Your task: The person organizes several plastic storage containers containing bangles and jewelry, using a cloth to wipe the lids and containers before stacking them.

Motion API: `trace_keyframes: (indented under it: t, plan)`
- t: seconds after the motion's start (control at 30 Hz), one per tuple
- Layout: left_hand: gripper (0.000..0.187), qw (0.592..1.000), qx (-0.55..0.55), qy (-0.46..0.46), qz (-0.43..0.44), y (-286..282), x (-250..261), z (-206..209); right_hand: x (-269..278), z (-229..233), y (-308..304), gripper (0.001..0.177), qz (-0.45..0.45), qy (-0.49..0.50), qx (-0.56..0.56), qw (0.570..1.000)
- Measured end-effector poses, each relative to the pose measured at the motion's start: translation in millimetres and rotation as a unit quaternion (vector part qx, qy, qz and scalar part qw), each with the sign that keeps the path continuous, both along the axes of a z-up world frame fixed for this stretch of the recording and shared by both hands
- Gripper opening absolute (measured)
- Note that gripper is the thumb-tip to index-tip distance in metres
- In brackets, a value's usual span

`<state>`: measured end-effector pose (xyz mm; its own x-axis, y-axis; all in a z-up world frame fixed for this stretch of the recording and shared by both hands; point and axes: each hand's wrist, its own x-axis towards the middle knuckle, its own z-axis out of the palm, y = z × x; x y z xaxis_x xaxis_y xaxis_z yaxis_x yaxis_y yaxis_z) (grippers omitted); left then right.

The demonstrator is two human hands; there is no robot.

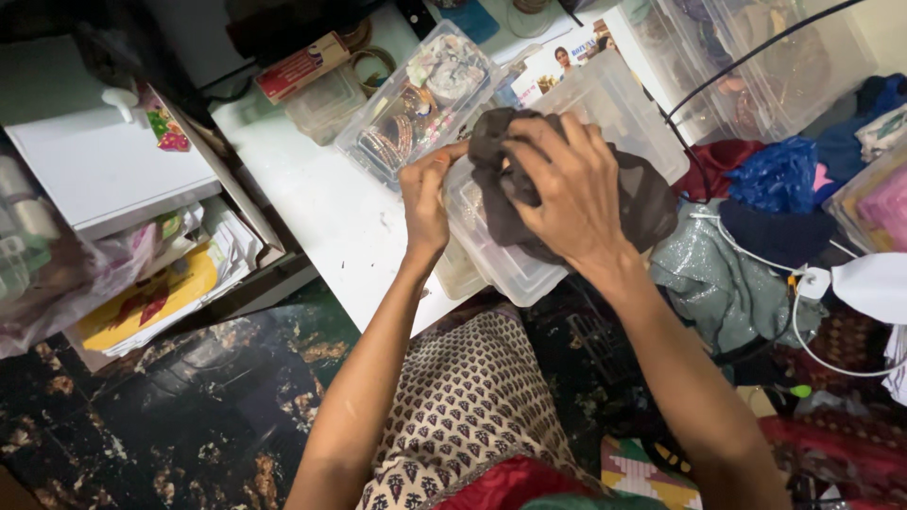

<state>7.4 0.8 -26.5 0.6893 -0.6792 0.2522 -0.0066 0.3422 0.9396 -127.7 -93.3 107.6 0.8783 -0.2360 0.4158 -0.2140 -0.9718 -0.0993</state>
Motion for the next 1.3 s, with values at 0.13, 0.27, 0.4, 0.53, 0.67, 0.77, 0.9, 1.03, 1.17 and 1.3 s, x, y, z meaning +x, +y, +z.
trace_keyframes:
  t: [0.13,0.27,0.4,0.53,0.67,0.77,0.9,1.03,1.17,1.3]
  plan:
    - [0.05,0.998,0.009,-0.02,0.062,-6.8,-3.2,-35.6,8.0,-5.0,13.4,0.028,0.025,0.006,0.024,0.999]
    - [0.051,1.0,-0.006,0.02,0.022,-9.2,3.0,-63.3,16.9,-1.9,28.9,0.028,0.074,0.005,0.037,0.997]
    - [0.049,1.0,0.001,-0.022,0.016,-4.3,3.7,-42.0,17.9,0.5,29.0,0.025,0.097,-0.001,0.046,0.994]
    - [0.051,0.981,-0.078,-0.17,0.045,0.8,0.4,-2.1,11.2,-1.7,26.1,0.026,0.116,-0.013,0.057,0.992]
    - [0.053,0.999,-0.022,0.005,-0.036,9.5,-1.6,15.1,8.5,-5.4,29.5,0.029,0.148,0.02,0.055,0.987]
    - [0.052,1.0,0.0,0.0,-0.022,5.3,0.6,2.0,7.8,-9.0,23.1,0.035,0.15,0.008,0.028,0.988]
    - [0.045,0.973,-0.023,-0.225,0.035,0.7,5.9,-23.4,12.9,-27.0,-0.8,0.027,0.1,0.021,-0.007,0.995]
    - [0.051,0.998,0.065,0.023,-0.006,2.7,1.0,-10.3,5.3,-33.5,-51.2,0.027,-0.001,0.036,-0.058,0.998]
    - [0.051,0.999,0.018,0.013,-0.037,5.4,-0.8,14.5,-10.6,-26.7,-91.3,0.021,-0.108,0.0,-0.033,0.994]
    - [0.054,0.999,0.027,-0.004,-0.032,2.8,0.5,20.0,-5.8,-30.7,-88.8,0.033,-0.136,-0.035,-0.086,0.986]
